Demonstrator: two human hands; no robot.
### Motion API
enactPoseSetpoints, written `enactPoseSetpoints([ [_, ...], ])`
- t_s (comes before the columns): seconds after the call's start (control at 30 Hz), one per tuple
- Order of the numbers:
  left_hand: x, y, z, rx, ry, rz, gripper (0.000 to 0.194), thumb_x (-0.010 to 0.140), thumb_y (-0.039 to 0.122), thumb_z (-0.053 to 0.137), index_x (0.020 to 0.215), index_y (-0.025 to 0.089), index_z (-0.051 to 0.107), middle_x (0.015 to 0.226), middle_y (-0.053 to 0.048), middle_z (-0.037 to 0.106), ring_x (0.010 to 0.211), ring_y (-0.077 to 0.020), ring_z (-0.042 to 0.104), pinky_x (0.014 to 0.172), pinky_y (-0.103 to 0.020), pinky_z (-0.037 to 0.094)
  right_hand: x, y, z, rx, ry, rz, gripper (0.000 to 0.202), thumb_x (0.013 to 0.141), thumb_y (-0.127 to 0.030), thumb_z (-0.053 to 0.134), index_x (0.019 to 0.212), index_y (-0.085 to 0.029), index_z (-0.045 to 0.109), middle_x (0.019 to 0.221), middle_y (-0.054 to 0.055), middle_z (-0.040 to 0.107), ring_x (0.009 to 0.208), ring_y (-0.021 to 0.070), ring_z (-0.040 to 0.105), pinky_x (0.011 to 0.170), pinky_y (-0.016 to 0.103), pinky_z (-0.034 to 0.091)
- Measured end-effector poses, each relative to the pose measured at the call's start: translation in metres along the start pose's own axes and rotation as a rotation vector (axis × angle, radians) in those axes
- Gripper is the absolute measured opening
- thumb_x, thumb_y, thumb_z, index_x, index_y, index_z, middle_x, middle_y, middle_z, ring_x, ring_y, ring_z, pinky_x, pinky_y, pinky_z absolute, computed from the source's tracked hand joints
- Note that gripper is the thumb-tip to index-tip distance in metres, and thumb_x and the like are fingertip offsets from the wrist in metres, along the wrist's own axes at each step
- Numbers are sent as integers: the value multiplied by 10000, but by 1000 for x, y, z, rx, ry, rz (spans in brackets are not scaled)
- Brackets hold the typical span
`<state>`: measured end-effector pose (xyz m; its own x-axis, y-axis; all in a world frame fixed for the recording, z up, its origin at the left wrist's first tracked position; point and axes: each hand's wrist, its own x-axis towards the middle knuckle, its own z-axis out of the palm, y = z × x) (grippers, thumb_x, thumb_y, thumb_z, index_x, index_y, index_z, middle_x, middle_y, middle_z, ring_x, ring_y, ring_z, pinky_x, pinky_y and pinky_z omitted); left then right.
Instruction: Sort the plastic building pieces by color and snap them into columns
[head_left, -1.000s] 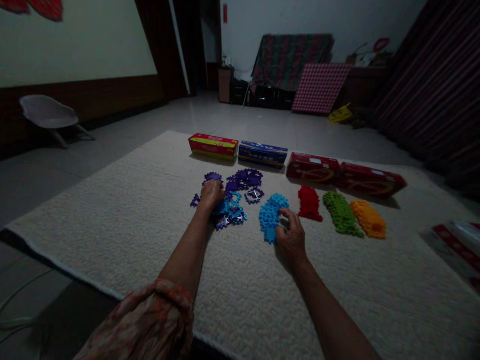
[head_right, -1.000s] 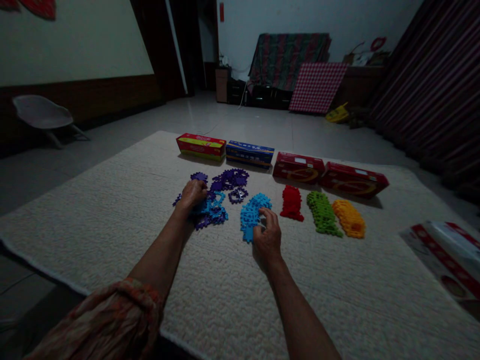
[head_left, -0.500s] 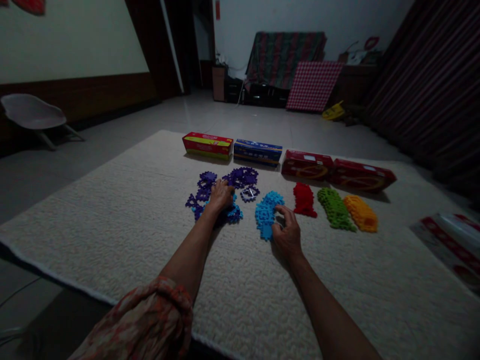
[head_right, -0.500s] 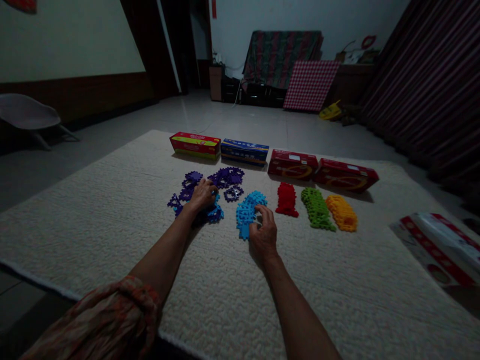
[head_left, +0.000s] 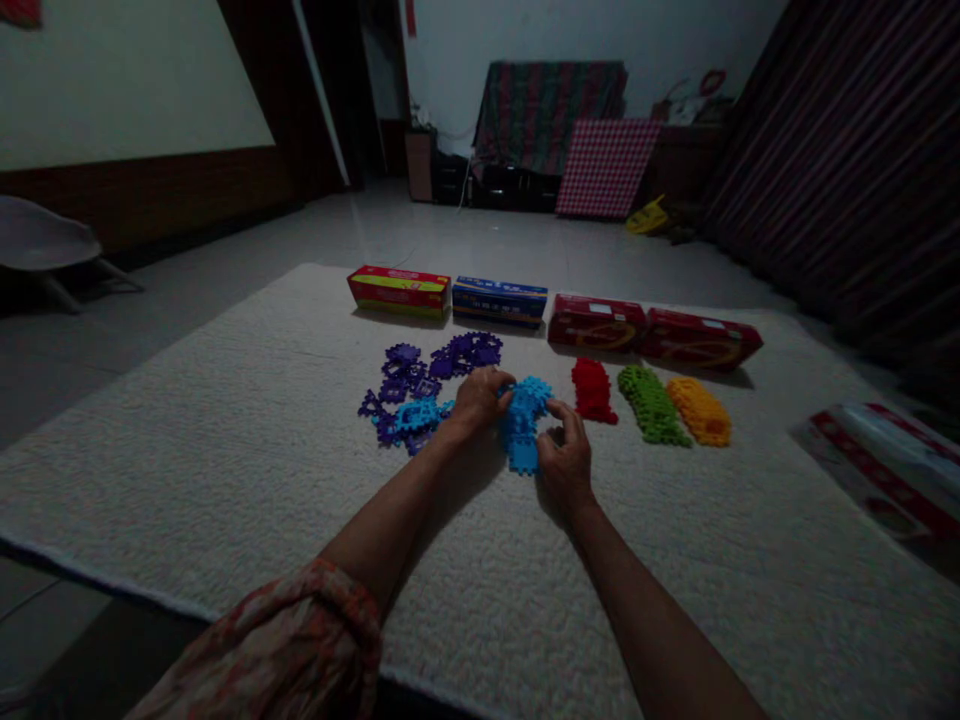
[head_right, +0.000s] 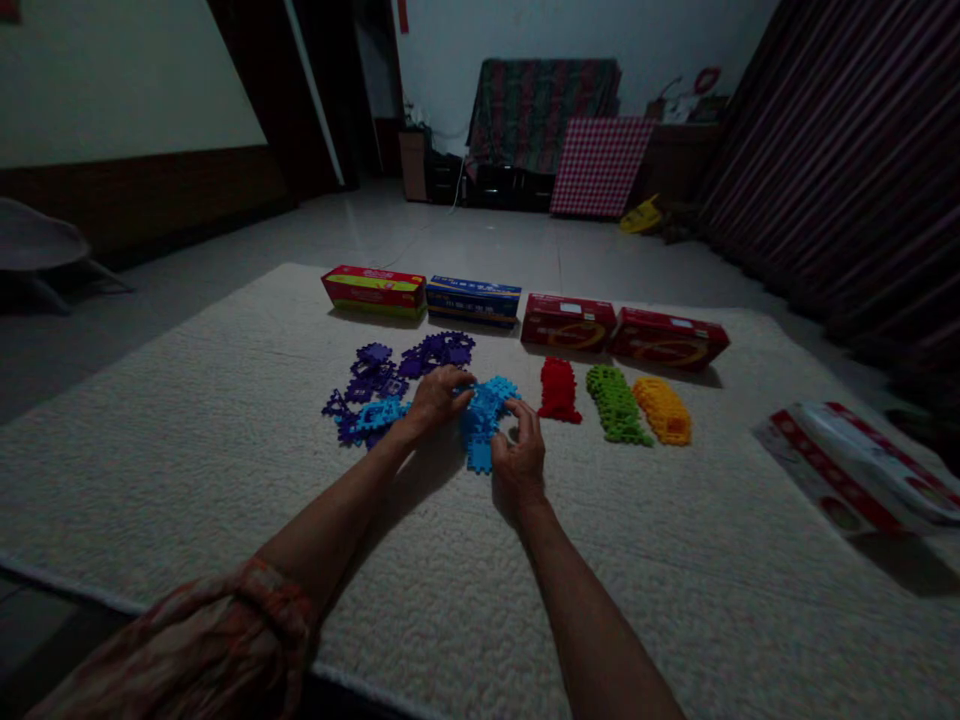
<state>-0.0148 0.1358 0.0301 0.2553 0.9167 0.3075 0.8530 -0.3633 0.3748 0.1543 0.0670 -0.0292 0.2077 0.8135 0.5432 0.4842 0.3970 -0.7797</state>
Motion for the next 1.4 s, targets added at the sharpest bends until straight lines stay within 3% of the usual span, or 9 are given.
enactPoseSetpoints([
  [0.13, -5, 18, 13, 19, -82, 48, 287, 889, 259, 638, 1162, 233, 722, 1045, -77, 715, 1034, -219, 653, 947, -335, 510, 1, 1, 1, 0, -27, -6, 462, 725, -170, 527, 1175, -195, 630, 1263, 134, 635, 1205, 273, 593, 908, 420, 544],
  [0.27, -4, 12, 2, -2, -43, 41, 301, 919, 263, 603, 1192, 217, 719, 1100, -89, 726, 1059, -218, 663, 965, -333, 509, 1, 3, 2, -16, -51, -26, 430, 732, -175, 538, 1150, -203, 637, 1267, 137, 625, 1225, 281, 582, 935, 445, 542],
  [0.47, -8, -27, -43, -9, -85, -98, 312, 914, 189, 573, 1181, 207, 734, 1202, -75, 733, 1138, -206, 661, 1047, -316, 469, 1, 6, 2, -25, -76, -44, 407, 745, -170, 538, 1139, -201, 636, 1268, 141, 622, 1238, 283, 581, 975, 467, 531],
  [0.6, -28, -63, -73, 16, -233, -155, 422, 864, 230, 660, 1283, 186, 678, 1278, -92, 701, 1197, -229, 631, 1071, -326, 453, 1, 10, 3, -19, -70, -38, 403, 731, -169, 548, 1123, -192, 641, 1267, 152, 621, 1223, 291, 589, 948, 468, 545],
  [0.7, -48, -84, -84, 4, -306, -163, 560, 805, 231, 730, 1353, 195, 621, 1338, -92, 665, 1223, -236, 606, 1078, -348, 453, 1, 11, 4, -13, -62, -39, 404, 720, -165, 544, 1111, -195, 644, 1267, 150, 624, 1220, 291, 591, 944, 471, 545],
  [0.83, -65, -97, -77, 12, -359, -145, 626, 762, 233, 760, 1370, 222, 610, 1361, -84, 646, 1263, -264, 583, 1111, -387, 433, 1, 8, 3, -13, -56, -40, 403, 715, -168, 539, 1101, -190, 652, 1252, 150, 637, 1211, 285, 601, 913, 447, 557],
  [1.13, -65, -103, -62, -201, -213, -205, 564, 745, 227, 742, 1304, 241, 671, 1330, -88, 670, 1227, -276, 613, 1083, -413, 462, 0, 7, 3, -7, -46, -20, 396, 722, -180, 532, 1099, -185, 652, 1238, 156, 640, 1198, 287, 609, 911, 457, 558],
  [1.27, -60, -95, -62, -309, -134, -209, 562, 746, 302, 759, 1295, 225, 672, 1321, -81, 677, 1222, -267, 618, 1065, -404, 479, 1, 8, 3, -10, -64, -23, 398, 735, -176, 522, 1114, -186, 644, 1254, 153, 633, 1202, 279, 605, 917, 453, 556],
  [1.4, -50, -74, -57, -372, -100, -178, 610, 743, 305, 779, 1332, 221, 647, 1357, -83, 660, 1225, -248, 621, 1063, -361, 481, 1, 7, 3, -8, -62, -14, 417, 723, -175, 520, 1121, -185, 643, 1242, 150, 636, 1200, 278, 601, 923, 454, 550],
])
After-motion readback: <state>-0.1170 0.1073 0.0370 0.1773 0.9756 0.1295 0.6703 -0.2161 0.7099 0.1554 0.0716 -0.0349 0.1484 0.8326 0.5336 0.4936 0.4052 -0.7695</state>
